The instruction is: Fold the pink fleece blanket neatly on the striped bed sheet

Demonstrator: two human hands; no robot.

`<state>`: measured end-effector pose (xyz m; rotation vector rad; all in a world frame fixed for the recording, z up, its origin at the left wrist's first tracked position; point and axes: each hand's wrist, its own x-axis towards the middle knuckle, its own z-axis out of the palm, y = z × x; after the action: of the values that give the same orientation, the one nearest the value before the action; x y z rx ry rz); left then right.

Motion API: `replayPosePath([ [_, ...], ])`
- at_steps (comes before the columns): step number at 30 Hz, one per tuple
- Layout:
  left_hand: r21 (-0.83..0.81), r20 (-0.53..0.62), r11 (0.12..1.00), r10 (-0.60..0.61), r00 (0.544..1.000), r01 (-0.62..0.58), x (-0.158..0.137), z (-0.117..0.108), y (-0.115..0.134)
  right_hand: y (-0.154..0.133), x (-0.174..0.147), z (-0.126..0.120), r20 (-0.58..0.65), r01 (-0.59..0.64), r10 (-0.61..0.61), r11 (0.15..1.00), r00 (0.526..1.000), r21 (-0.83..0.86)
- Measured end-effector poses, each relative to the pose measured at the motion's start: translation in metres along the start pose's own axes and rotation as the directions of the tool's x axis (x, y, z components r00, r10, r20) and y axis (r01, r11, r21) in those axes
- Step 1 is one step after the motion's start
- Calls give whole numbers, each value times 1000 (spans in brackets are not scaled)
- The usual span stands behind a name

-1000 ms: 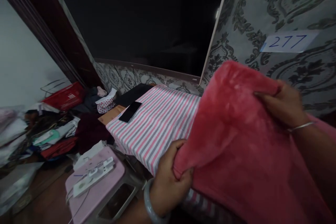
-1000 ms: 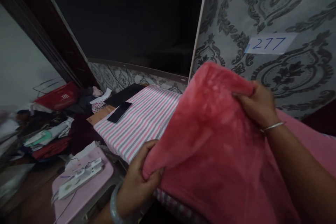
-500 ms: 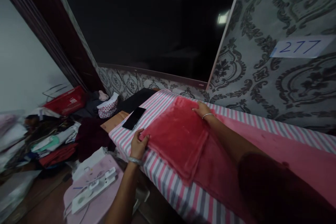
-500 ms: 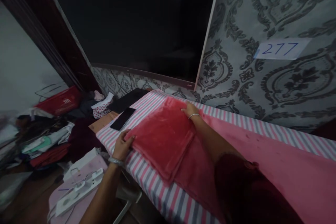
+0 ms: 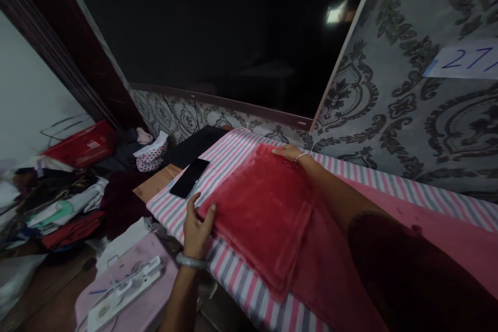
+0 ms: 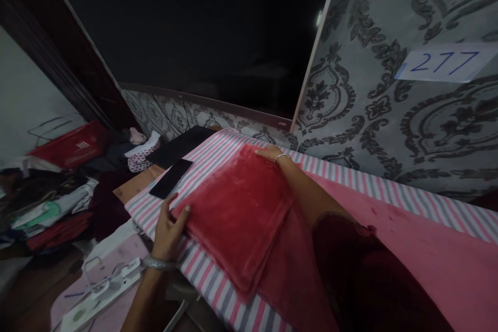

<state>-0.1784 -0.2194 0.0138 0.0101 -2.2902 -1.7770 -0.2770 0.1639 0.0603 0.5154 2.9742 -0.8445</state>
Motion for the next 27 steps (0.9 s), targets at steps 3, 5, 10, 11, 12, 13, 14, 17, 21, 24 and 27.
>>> replayPosePath([
  [3,-2,33,999,46,998,-46,1,3,2,-8,8,7,-9,36,-36,999,999,-8],
  [5,-2,-33,994,110,993,-110,0,3,2,-11,13,9,-47,71,-72,997,996,-21],
  [10,166,-52,979,127,990,-117,-1,5,-14,-10,21,21,-135,102,-115,990,984,-102],
  [11,198,-31,975,112,993,-104,0,5,-18,-9,22,24,-132,101,-117,987,984,-122],
  [12,222,-16,970,109,994,-102,3,6,-21,-8,22,27,-124,102,-119,985,985,-139],
  [13,237,-11,965,121,993,-115,5,6,-23,-8,21,28,-114,106,-124,982,986,-154],
  [14,248,-17,959,147,989,-138,7,5,-23,-8,21,28,-105,114,-133,979,986,-166],
  [17,329,-52,910,285,957,-253,6,1,-11,-2,14,19,-85,141,-160,970,983,-198],
  [21,495,102,699,544,833,-517,-31,4,23,24,-12,-7,-95,84,-111,966,989,-246],
  [24,307,433,576,625,650,-758,-78,19,37,48,-39,-24,-124,48,-82,965,989,-259],
  [27,211,618,546,568,544,-811,-117,36,32,63,-60,-34,-131,54,-88,968,987,-247],
])
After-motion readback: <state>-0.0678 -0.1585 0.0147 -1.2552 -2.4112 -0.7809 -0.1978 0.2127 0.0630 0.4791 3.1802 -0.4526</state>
